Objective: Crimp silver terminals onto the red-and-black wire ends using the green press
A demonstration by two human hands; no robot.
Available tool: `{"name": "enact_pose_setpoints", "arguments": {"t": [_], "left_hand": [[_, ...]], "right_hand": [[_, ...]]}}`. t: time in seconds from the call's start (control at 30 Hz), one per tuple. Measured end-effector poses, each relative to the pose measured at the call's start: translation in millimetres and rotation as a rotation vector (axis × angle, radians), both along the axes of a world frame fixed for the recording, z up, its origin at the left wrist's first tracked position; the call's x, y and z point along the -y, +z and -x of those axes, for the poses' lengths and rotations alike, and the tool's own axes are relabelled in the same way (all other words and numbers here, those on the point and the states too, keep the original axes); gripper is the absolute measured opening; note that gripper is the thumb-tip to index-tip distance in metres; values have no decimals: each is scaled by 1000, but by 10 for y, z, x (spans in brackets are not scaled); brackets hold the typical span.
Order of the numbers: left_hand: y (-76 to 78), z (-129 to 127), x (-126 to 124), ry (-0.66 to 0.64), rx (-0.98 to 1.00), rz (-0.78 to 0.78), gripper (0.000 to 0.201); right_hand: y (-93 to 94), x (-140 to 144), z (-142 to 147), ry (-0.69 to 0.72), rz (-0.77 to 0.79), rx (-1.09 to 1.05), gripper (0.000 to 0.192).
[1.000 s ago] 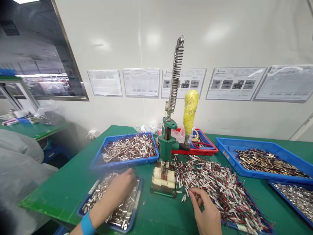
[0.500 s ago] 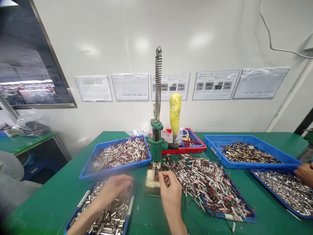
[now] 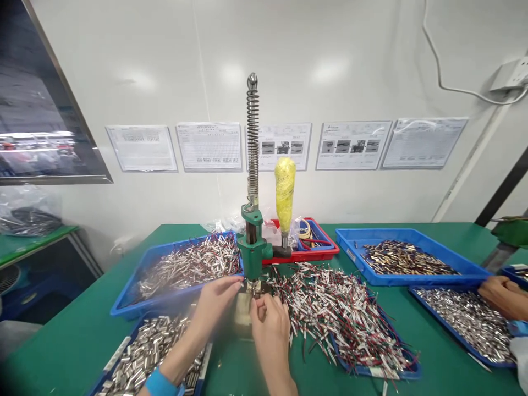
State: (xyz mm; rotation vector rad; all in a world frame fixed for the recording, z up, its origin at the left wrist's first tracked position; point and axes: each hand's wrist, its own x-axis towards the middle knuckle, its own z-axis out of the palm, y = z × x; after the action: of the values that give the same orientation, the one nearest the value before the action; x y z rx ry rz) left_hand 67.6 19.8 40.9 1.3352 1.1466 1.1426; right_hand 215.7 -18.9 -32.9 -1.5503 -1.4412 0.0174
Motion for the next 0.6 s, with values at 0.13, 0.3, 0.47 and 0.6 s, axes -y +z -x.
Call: {"name": "enact_pose_setpoints", "arguments": {"t": [0.13,0.3,0.47,0.6], "left_hand": [[-54,-166,-82,2,46,-27,38],[-59,-228,-99,-27,-130,-118,24],[-95,-327,-64,35,-273,-218,18],[-157,-385,-24,90,-249,-183,16]], "right_hand": [[-54,-16,15,6,-45,-18,47],[-97,-29,20,45,-24,-81,46],[-110,-27,4,70,-19,-99,45],[-105,-11,-8,75,-15,-112,43]]}}
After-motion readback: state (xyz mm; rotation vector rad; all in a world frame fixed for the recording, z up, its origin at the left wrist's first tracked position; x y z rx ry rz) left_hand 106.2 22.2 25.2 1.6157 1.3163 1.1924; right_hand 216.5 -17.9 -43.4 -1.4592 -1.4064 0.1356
